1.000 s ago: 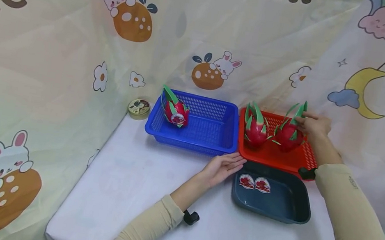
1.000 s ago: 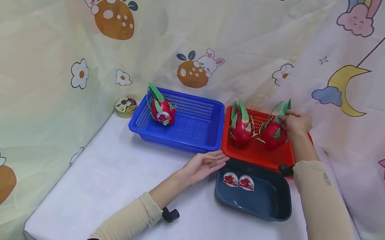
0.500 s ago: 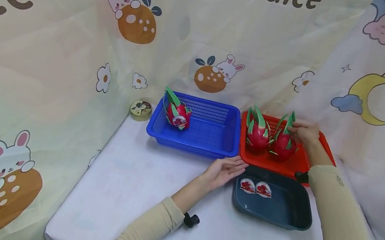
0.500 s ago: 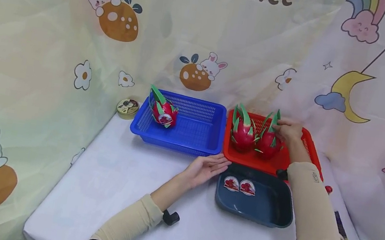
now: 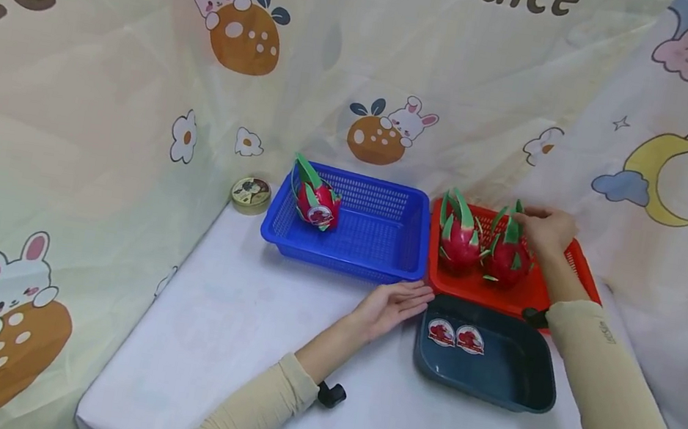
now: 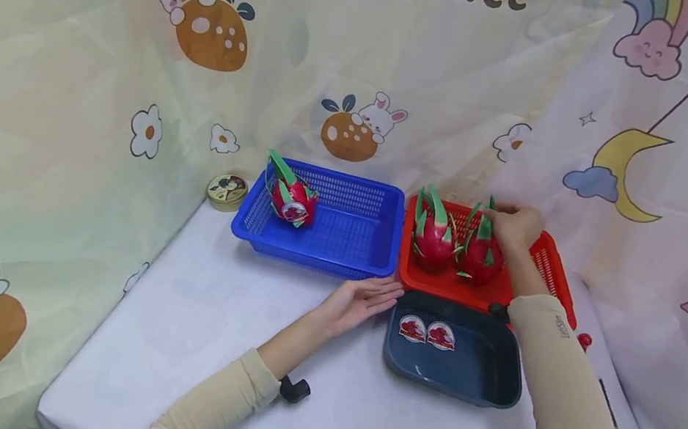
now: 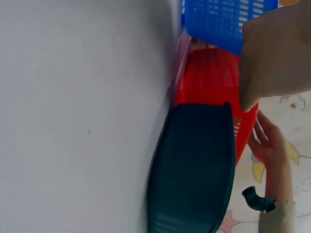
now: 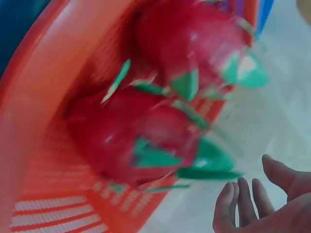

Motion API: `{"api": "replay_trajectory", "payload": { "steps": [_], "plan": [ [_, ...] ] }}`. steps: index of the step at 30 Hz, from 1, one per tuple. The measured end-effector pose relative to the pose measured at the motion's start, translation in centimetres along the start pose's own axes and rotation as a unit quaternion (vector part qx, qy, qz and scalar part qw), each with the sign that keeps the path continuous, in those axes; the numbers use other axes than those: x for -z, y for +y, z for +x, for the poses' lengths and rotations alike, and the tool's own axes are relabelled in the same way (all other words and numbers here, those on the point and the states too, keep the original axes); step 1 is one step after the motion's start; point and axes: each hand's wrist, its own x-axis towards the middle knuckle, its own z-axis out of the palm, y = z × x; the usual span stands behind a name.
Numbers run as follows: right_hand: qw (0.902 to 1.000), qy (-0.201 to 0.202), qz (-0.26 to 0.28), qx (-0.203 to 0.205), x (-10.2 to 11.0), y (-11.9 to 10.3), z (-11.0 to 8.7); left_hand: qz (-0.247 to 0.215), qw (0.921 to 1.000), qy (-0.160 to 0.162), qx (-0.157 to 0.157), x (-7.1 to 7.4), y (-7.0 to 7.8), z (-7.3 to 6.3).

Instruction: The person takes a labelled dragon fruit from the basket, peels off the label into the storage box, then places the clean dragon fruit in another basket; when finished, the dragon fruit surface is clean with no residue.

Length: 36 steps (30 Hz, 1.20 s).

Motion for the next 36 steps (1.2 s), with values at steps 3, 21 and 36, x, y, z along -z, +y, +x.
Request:
{"api": "replay_trajectory", "payload": {
  "steps": [3,21,36],
  "plan": [
    [0.9997,-0.005,0.006,0.023,-1.1,-1.2,-0.9,0.007,0.9998,0.011,-0.016,0.9,0.6,-1.5],
    [0.9442,-0.283,0.111,0.128,-12.0,-12.4,-5.3,0.031,0.9887,0.058,-0.135,5.4,6.4,-7.1],
    [0.9357,-0.264,0.150,0.180,-23.3,-17.2,-7.9,0.011,0.9776,0.076,-0.196,7.3,7.0,-7.7]
  ]
}}
